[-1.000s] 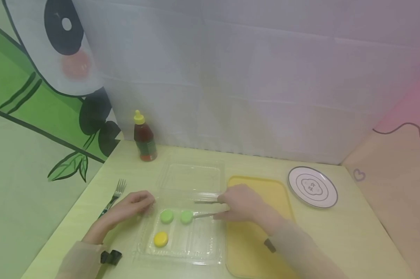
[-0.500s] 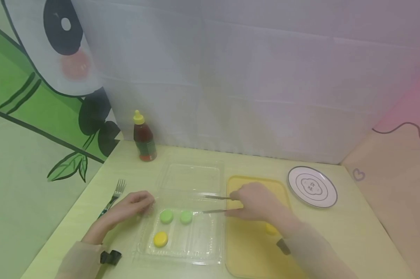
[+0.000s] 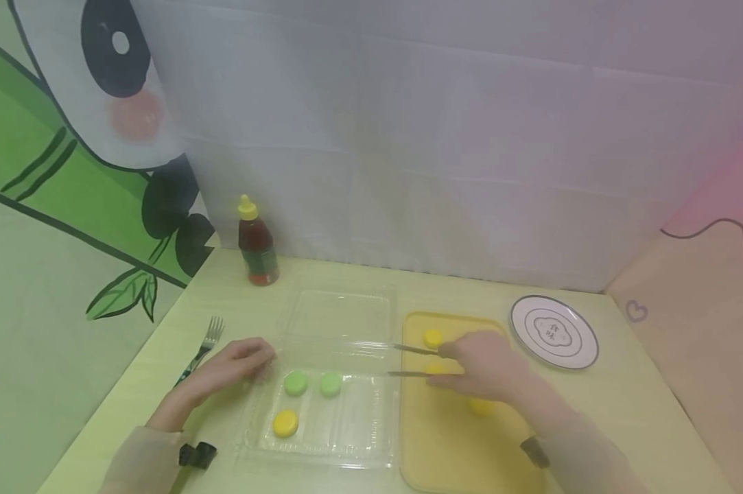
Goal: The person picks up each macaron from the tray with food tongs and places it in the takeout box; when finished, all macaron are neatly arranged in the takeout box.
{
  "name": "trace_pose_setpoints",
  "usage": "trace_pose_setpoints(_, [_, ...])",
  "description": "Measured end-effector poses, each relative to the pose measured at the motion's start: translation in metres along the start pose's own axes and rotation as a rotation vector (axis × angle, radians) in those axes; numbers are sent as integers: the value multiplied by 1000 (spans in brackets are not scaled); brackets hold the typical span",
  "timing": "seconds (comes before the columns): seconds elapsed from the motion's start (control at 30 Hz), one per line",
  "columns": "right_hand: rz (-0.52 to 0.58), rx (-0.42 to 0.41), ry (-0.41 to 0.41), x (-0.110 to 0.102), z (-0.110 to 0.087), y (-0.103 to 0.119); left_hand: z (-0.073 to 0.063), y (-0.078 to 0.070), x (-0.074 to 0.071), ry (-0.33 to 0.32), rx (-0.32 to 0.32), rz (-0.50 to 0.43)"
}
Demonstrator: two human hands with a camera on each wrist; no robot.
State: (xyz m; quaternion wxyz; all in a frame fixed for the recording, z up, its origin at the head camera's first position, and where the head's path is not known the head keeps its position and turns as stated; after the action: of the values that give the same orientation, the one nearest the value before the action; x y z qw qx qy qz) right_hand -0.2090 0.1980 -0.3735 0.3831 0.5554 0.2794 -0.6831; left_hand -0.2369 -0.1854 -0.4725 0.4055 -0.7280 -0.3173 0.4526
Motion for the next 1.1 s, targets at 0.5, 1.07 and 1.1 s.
trace_pose_setpoints(0.5, [-77,120,-36,-1,-49,-11,1,1,0,0,-19,-6])
trace_pose_setpoints(1.07, [-100,186,-76,3,-95,-18,1,1,0,-3,-30,-22])
trace_pose_setpoints(1.1, [-100,190,-76,3,-97,-18,1,1,0,-2,-28,-22])
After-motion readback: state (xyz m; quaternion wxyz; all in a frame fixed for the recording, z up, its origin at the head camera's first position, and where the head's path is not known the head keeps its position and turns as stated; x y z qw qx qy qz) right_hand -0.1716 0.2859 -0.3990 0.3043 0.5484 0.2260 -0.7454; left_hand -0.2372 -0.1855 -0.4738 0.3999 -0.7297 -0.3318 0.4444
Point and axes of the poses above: each hand's wrist, its own z-axis towards the middle knuckle, its own x-axis out of the palm, y = z × x, the point moved 6 cm from there along z, towards the middle knuckle, and after that the axes turned 9 degrees about -x, right-handed, at the moved point
